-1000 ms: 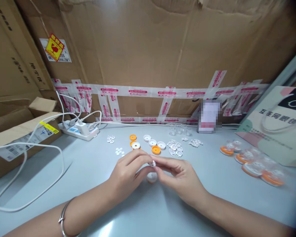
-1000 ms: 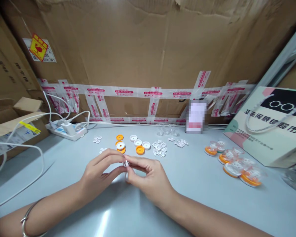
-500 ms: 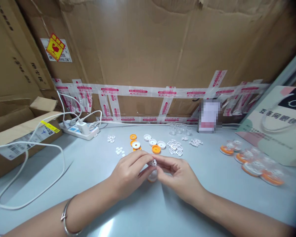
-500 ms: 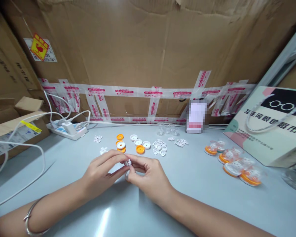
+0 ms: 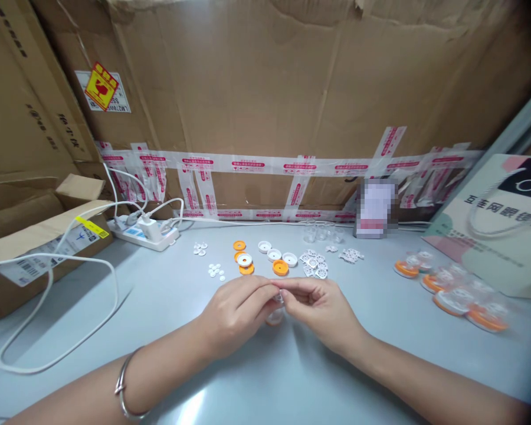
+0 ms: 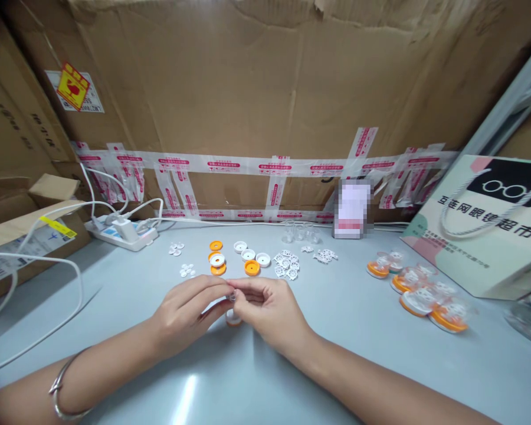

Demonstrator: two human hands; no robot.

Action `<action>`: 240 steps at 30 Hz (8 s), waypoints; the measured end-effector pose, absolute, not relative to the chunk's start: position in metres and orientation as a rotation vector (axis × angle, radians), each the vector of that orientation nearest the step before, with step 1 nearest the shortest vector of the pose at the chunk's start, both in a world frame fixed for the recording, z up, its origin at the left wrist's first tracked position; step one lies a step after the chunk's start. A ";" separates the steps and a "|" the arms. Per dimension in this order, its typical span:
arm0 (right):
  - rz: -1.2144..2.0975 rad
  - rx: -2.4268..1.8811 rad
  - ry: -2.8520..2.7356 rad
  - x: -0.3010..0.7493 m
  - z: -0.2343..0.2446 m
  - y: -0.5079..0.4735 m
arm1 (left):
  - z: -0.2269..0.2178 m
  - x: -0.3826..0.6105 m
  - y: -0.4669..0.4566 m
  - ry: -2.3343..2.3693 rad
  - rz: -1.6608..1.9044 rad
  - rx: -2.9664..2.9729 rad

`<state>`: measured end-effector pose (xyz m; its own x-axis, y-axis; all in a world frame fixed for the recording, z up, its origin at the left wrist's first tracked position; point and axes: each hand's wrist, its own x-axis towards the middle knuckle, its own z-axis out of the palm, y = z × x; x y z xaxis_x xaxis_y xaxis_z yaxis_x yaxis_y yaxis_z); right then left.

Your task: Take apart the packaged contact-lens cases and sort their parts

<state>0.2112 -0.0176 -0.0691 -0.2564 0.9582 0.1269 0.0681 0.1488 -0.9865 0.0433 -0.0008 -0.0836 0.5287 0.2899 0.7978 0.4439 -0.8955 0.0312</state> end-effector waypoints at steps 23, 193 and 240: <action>1.797 -1.029 -0.922 0.214 -0.071 -0.006 | -0.076 0.043 0.002 -1.123 -1.726 -2.796; 0.608 -1.557 -1.904 0.275 -0.055 0.043 | -0.083 0.035 0.010 -0.842 -1.608 -2.718; 1.024 -1.199 -2.280 0.227 -0.072 0.002 | -0.090 0.034 0.013 -1.283 -0.873 -3.322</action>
<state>0.2269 0.0024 -0.0721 -0.5709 0.8209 -0.0118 0.5539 0.3745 -0.7436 0.0336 0.0130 -0.0897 0.6659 0.7106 0.2272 0.4722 -0.6372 0.6091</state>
